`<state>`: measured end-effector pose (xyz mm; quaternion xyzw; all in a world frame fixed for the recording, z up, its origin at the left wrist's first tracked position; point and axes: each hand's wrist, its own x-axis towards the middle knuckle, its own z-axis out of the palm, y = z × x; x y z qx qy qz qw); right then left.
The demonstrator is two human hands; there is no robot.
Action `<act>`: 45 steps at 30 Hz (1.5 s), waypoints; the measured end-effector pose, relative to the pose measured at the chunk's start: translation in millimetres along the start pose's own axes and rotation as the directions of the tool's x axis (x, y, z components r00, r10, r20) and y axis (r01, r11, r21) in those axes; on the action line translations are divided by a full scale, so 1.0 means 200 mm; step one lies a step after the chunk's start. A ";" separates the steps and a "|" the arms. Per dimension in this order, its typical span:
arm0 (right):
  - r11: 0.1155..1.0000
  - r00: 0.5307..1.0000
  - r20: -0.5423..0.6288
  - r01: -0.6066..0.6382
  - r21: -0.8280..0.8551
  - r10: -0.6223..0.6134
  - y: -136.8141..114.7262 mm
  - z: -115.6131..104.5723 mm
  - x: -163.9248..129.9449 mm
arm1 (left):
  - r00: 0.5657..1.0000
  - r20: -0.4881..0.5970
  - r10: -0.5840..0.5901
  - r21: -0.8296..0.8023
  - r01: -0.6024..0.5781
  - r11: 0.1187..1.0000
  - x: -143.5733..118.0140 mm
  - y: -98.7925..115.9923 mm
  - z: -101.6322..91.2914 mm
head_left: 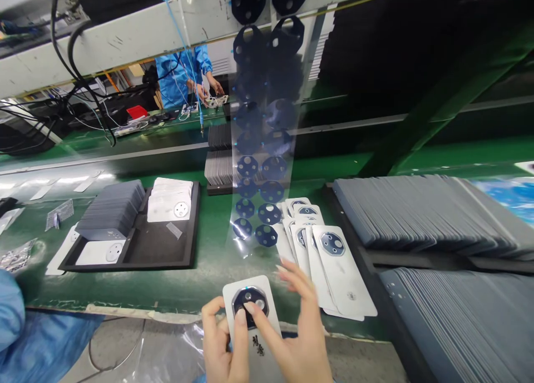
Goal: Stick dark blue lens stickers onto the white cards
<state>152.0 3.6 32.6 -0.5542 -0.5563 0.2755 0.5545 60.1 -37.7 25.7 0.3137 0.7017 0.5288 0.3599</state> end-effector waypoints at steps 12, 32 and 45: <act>0.842 0.808 0.440 -0.507 0.183 0.391 0.04 -0.07 0.02 | 0.974 0.172 -0.144 -0.107 0.164 0.981 -0.01 0.06 0.03; 0.828 0.818 0.419 -0.514 0.226 0.394 0.13 -0.04 0.01 | 0.981 0.186 0.051 0.142 -0.078 0.987 0.02 -0.04 0.05; 0.928 0.948 0.317 0.105 -0.356 0.014 0.33 -0.14 -0.14 | 0.628 0.775 -0.070 0.166 -0.095 0.982 0.31 0.13 -0.02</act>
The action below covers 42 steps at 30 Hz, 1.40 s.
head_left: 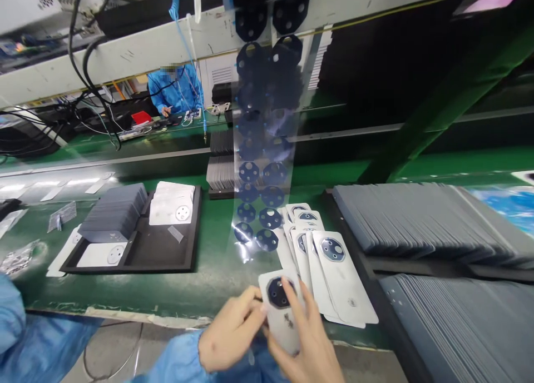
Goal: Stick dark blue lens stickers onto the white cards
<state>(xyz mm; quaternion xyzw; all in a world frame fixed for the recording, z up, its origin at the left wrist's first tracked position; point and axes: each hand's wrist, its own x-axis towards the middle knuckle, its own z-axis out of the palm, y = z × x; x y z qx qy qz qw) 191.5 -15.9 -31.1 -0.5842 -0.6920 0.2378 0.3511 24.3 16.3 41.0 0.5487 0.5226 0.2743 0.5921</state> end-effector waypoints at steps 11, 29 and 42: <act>0.952 0.942 -0.290 0.082 -0.294 -0.170 0.45 -0.18 0.38 | 0.853 -0.380 0.357 0.663 -0.018 0.748 0.47 -0.04 -1.22; 0.973 0.924 -0.304 0.217 -0.083 -0.232 0.08 -0.22 0.35 | 0.727 -0.638 0.252 0.192 -0.167 0.967 0.43 0.05 -1.08; 0.870 0.861 -0.157 0.453 -0.192 -0.483 -0.15 -0.04 0.66 | 0.994 -0.100 0.040 -0.374 -0.075 0.924 0.60 0.15 -0.50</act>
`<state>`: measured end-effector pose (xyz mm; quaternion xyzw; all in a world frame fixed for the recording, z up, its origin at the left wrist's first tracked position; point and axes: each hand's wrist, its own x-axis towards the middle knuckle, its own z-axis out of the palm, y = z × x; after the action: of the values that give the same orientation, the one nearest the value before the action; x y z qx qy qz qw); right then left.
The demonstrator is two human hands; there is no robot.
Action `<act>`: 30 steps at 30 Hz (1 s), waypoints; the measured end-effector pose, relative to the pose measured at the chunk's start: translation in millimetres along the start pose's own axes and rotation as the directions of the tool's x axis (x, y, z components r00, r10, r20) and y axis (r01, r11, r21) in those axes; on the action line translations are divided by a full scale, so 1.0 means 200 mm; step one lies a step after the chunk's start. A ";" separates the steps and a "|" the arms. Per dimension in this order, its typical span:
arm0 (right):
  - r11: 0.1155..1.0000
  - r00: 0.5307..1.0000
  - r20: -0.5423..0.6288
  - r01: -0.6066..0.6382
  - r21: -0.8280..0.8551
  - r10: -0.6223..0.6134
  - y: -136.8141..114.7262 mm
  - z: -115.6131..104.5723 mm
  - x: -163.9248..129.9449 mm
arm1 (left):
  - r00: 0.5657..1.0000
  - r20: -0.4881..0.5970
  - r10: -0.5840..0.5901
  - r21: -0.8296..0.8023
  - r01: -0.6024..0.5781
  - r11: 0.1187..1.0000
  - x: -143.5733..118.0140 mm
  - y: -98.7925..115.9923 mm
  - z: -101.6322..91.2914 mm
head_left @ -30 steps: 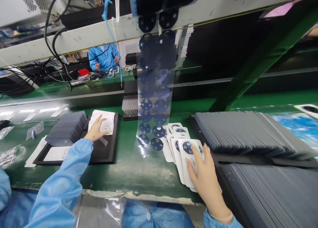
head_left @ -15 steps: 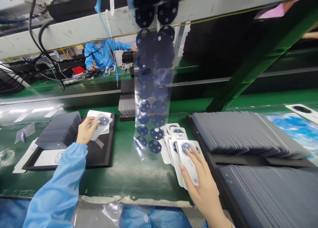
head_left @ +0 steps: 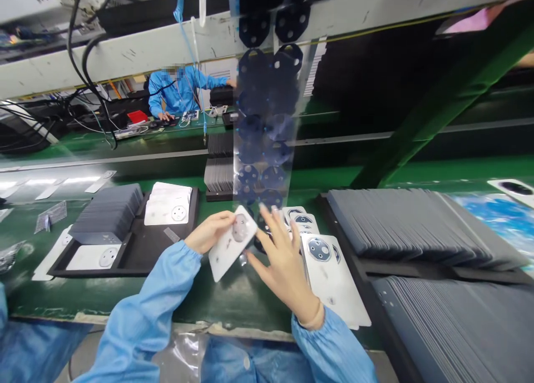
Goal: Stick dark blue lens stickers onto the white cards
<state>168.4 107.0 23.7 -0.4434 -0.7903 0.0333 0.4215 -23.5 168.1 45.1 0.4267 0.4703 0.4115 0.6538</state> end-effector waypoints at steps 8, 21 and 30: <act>0.636 0.826 0.060 -0.475 0.609 0.560 0.01 -0.07 0.04 | 0.999 -0.035 0.011 0.054 -0.009 0.998 -0.21 -0.02 0.18; 0.641 0.720 0.294 -0.693 0.329 0.628 -0.13 -0.05 -0.87 | 0.930 0.014 -0.367 0.143 0.361 0.921 -0.83 -0.52 0.24; 0.985 0.965 0.198 0.172 0.027 -0.174 -0.16 -0.27 -0.52 | 0.923 0.078 -0.377 -0.358 0.379 0.853 -0.85 -0.42 0.26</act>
<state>210.3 -6.7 5.9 -0.3651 -0.8642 0.0444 0.3433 0.6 -25.1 21.1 0.1974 0.4579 0.3544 0.7910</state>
